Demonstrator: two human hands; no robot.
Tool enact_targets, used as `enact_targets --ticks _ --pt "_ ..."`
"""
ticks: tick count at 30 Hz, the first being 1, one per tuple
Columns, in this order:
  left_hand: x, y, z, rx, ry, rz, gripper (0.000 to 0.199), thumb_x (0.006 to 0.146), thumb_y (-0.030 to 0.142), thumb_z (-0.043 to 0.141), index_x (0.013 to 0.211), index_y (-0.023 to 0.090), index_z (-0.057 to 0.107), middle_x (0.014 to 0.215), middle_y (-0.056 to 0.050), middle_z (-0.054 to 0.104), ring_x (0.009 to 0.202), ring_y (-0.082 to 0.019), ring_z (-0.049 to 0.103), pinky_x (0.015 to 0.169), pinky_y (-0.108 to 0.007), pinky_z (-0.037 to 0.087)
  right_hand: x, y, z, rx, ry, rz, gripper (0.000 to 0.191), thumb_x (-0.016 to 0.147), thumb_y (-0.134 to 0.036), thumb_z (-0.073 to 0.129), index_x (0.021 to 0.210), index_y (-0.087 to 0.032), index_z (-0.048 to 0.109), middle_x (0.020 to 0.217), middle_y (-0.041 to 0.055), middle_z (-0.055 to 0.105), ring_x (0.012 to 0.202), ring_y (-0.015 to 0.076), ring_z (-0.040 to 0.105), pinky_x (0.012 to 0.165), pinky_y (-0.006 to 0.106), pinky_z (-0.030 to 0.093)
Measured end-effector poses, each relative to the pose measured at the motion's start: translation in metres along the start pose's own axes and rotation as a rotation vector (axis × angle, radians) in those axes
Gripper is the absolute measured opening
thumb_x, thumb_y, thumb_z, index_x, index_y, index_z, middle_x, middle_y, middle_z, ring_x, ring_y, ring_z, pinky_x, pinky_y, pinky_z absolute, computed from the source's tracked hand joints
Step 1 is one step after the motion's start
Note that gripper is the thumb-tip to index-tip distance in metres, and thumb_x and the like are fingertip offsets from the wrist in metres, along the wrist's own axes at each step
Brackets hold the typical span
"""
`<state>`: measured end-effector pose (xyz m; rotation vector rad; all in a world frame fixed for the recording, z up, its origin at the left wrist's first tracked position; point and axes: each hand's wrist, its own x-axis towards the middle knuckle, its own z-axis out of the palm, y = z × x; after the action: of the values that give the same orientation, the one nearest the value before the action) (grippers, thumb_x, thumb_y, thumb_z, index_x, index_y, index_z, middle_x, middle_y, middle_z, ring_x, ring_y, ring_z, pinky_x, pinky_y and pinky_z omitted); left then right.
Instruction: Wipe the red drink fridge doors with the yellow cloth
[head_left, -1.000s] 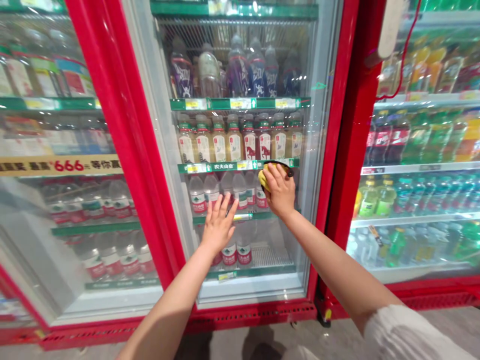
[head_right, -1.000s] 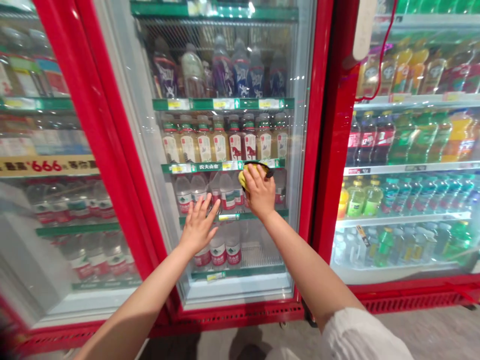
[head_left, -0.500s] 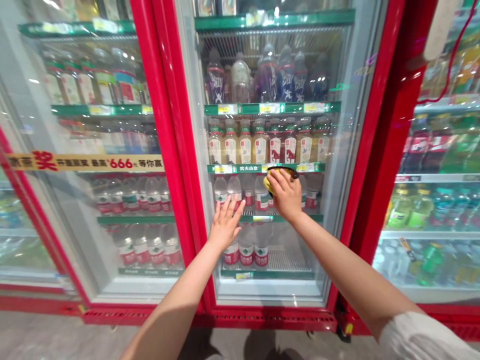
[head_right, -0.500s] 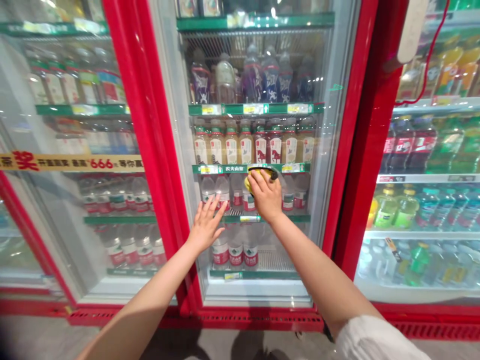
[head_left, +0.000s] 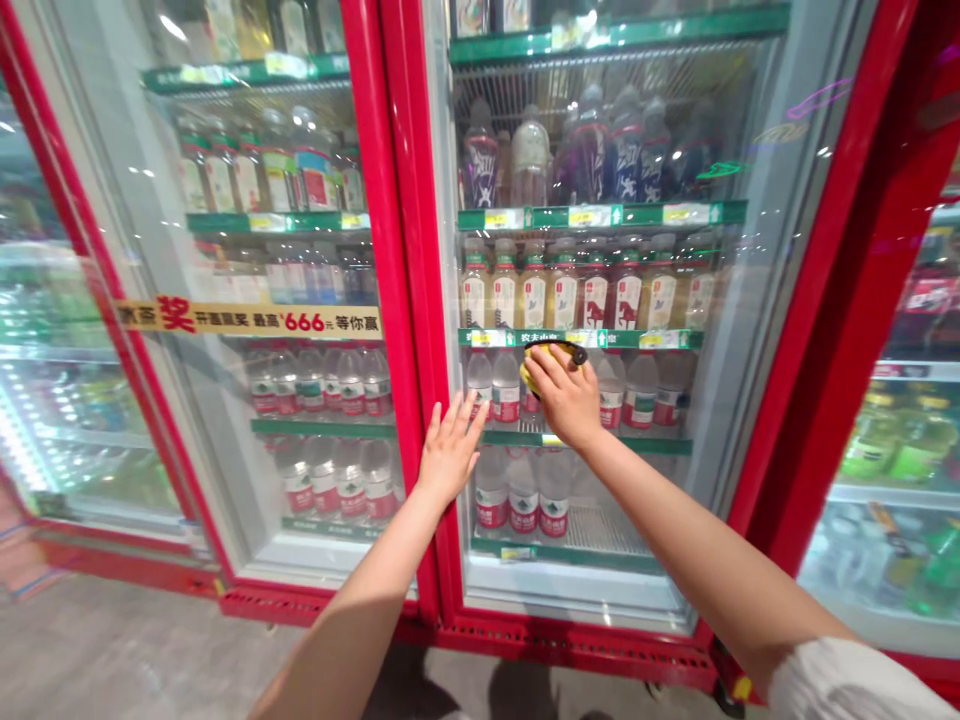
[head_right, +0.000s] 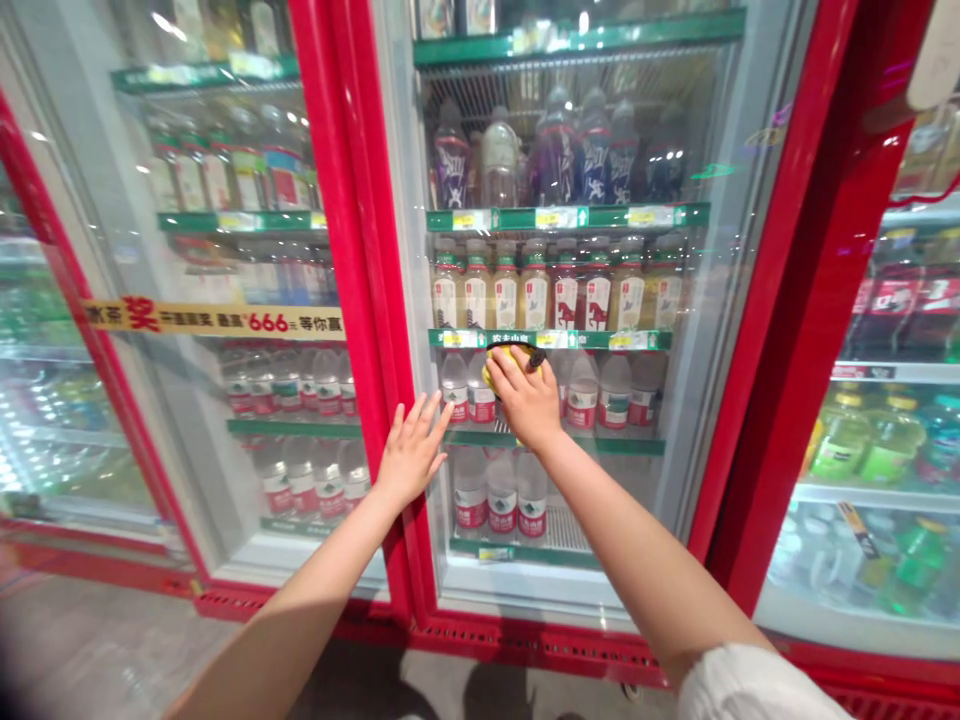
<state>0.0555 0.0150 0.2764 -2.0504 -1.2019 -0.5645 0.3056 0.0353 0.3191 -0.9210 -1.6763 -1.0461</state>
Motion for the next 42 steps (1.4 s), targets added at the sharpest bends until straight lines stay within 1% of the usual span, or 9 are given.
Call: enact_targets --ticks 4,9,12,16,19,23,30,37,42 --pt "-0.007 -0.006 0.003 -0.001 0.011 -0.009 0.104 0.079 0.025 0.08 0.164 0.023 0.02 0.171 -0.011 0.015 0.159 -0.03 0.01 0.13 -0.051 0.018 0.004 -0.032 0.016 0.052 -0.059 -0.13 0.045 0.103 -0.019 0.048 0.148 -0.024 0.051 0.152 0.0085 0.057 0.145 0.0251 0.046 0.121 0.049 0.029" --pt "-0.016 -0.016 0.005 -0.019 0.02 0.021 0.103 0.077 0.02 0.08 0.163 0.022 0.023 0.171 -0.012 0.017 0.159 -0.03 0.013 0.129 -0.048 0.024 -0.009 -0.017 0.01 0.073 -0.132 -0.408 0.043 0.103 -0.018 0.051 0.145 -0.025 0.053 0.15 0.0044 0.059 0.142 0.0236 0.05 0.12 0.047 0.033" --pt "-0.02 -0.023 0.003 -0.024 0.04 0.04 0.1 0.077 0.018 0.078 0.162 0.02 0.026 0.171 -0.013 0.018 0.159 -0.029 0.015 0.129 -0.047 0.025 0.017 -0.022 0.018 0.048 -0.074 -0.307 0.04 0.103 -0.019 0.051 0.142 -0.023 0.057 0.15 0.006 0.059 0.143 0.0263 0.048 0.119 0.048 0.034" --pt "-0.03 -0.033 0.002 -0.011 0.087 0.08 0.078 0.083 0.013 0.069 0.155 0.018 0.039 0.17 -0.013 0.023 0.159 -0.026 0.016 0.129 -0.046 0.025 0.047 -0.054 0.039 0.058 -0.019 -0.229 0.036 0.104 -0.019 0.05 0.138 -0.022 0.06 0.149 0.006 0.06 0.142 0.0255 0.049 0.119 0.048 0.035" --pt "-0.04 -0.038 0.003 -0.001 0.101 0.073 0.067 0.086 0.012 0.063 0.15 0.014 0.045 0.169 -0.015 0.026 0.158 -0.027 0.018 0.128 -0.048 0.027 0.038 -0.067 0.047 0.104 -0.059 -0.375 0.034 0.103 -0.02 0.051 0.135 -0.024 0.061 0.146 0.0037 0.063 0.14 0.0228 0.05 0.12 0.047 0.036" --pt "-0.05 -0.041 0.001 -0.027 0.084 0.041 0.079 0.085 0.015 0.065 0.157 0.013 0.033 0.169 -0.015 0.025 0.159 -0.027 0.017 0.128 -0.046 0.028 0.029 -0.057 0.042 0.131 -0.121 -0.602 0.03 0.104 -0.024 0.053 0.132 -0.025 0.063 0.141 0.0018 0.066 0.137 0.0224 0.053 0.118 0.046 0.04" --pt "-0.054 -0.046 -0.007 -0.038 0.073 0.021 0.088 0.084 0.019 0.069 0.161 0.016 0.026 0.171 -0.014 0.02 0.159 -0.028 0.014 0.128 -0.048 0.027 0.069 -0.068 0.052 0.091 -0.005 -0.299 0.035 0.104 -0.02 0.05 0.137 -0.02 0.06 0.146 0.0081 0.063 0.14 0.0263 0.052 0.116 0.048 0.04" --pt "-0.052 -0.044 -0.002 -0.03 0.098 0.003 0.092 0.085 0.021 0.069 0.162 0.014 0.02 0.171 -0.015 0.019 0.16 -0.027 0.009 0.128 -0.046 0.026 0.056 -0.067 0.049 0.125 -0.096 -0.541 0.035 0.102 -0.019 0.053 0.136 -0.02 0.06 0.143 0.0069 0.064 0.139 0.0245 0.052 0.117 0.045 0.039" --pt "-0.03 -0.038 -0.001 -0.026 0.148 -0.018 0.083 0.089 0.017 0.062 0.161 0.012 0.021 0.171 -0.017 0.014 0.159 -0.026 0.005 0.128 -0.046 0.028 0.105 -0.068 0.051 0.084 -0.017 -0.302 0.036 0.104 -0.028 0.05 0.139 -0.02 0.057 0.15 0.0107 0.058 0.141 0.0275 0.049 0.117 0.047 0.037"
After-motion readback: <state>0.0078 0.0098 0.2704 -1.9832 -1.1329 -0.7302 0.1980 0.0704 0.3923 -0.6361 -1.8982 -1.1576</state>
